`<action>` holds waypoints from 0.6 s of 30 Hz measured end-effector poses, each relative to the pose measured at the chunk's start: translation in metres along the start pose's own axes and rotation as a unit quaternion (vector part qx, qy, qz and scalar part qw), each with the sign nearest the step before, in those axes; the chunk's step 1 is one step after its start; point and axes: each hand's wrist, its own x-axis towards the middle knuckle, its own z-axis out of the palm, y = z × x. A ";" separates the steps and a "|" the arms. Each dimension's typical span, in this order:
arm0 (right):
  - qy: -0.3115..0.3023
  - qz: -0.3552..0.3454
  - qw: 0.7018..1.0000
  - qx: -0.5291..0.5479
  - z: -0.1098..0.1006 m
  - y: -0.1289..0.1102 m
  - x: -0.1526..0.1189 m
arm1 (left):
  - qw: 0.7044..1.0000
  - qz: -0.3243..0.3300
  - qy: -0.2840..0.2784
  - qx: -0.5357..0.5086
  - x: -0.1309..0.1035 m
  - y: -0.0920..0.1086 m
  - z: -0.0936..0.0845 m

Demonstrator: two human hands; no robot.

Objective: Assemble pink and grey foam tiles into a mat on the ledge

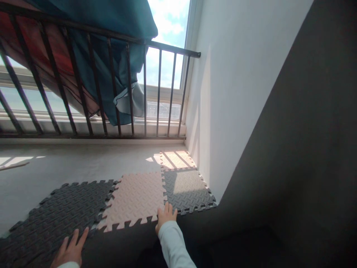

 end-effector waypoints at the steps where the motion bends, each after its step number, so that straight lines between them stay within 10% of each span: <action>1: 0.000 -0.010 1.000 -0.009 0.002 -0.002 0.002 | 1.000 -0.001 -0.003 0.000 0.000 0.000 -0.001; 18: -0.041 -0.032 0.998 -0.035 0.007 -0.005 0.009 | 0.999 0.008 -0.031 -0.037 -0.007 -0.005 -0.026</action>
